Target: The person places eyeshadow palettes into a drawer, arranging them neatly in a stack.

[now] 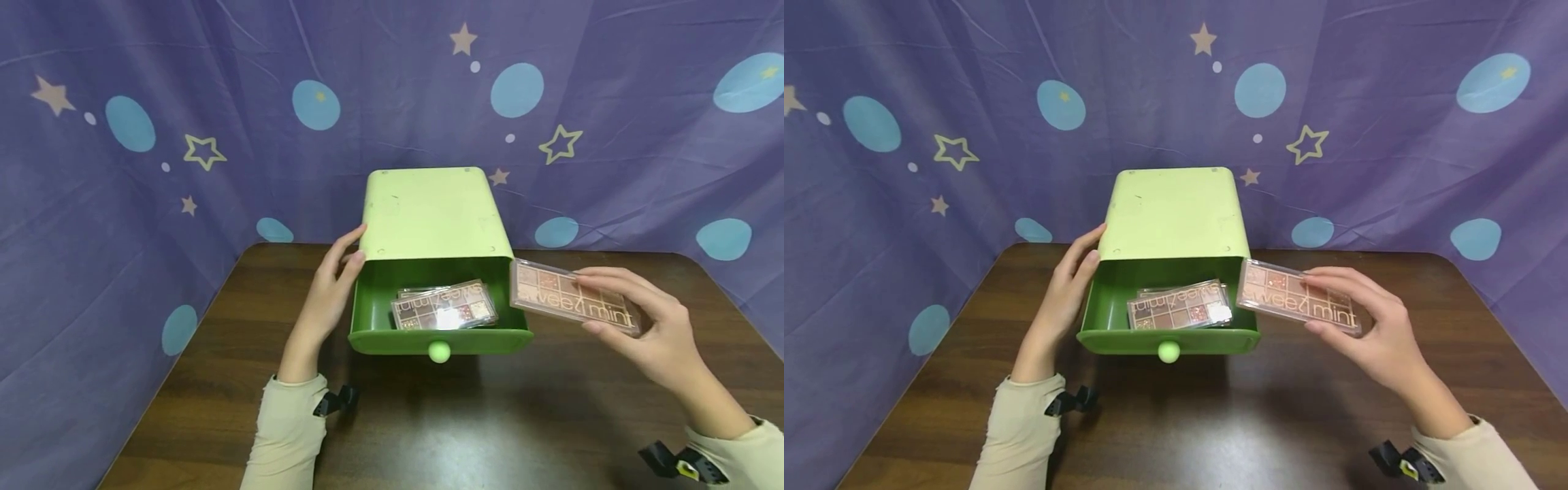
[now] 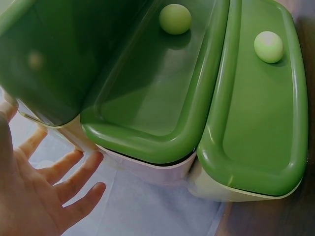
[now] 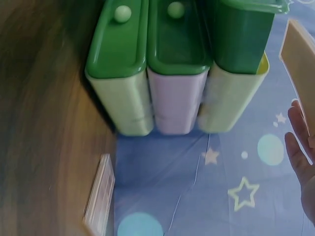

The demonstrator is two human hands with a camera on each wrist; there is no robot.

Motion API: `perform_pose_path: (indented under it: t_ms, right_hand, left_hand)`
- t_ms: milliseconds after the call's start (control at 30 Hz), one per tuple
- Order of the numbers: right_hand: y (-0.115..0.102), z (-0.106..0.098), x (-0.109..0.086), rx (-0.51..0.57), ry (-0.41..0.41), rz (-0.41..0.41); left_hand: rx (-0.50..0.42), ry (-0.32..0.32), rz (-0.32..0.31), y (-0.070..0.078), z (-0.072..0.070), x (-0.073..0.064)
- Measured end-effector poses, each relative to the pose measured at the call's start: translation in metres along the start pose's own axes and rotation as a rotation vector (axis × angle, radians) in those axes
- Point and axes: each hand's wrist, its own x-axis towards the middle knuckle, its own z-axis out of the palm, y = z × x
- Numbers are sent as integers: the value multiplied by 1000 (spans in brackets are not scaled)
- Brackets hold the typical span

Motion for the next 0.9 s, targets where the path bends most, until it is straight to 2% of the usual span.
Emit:
perform_pose_path:
  t_ms: [433,667,800,900]
  right_hand:
    - [13,29,19,-75,-82,4]
    - [15,47,29,-10,-154,9]
    - [17,53,35,-42,-214,-6]
    - [17,55,40,-31,-281,18]
  left_hand:
    - [1,0,4,-1,0,0]
    - [-3,-1,-3,0,0,-1]
    - [-6,2,0,0,1,-1]
    - [-11,1,3,-1,0,0]
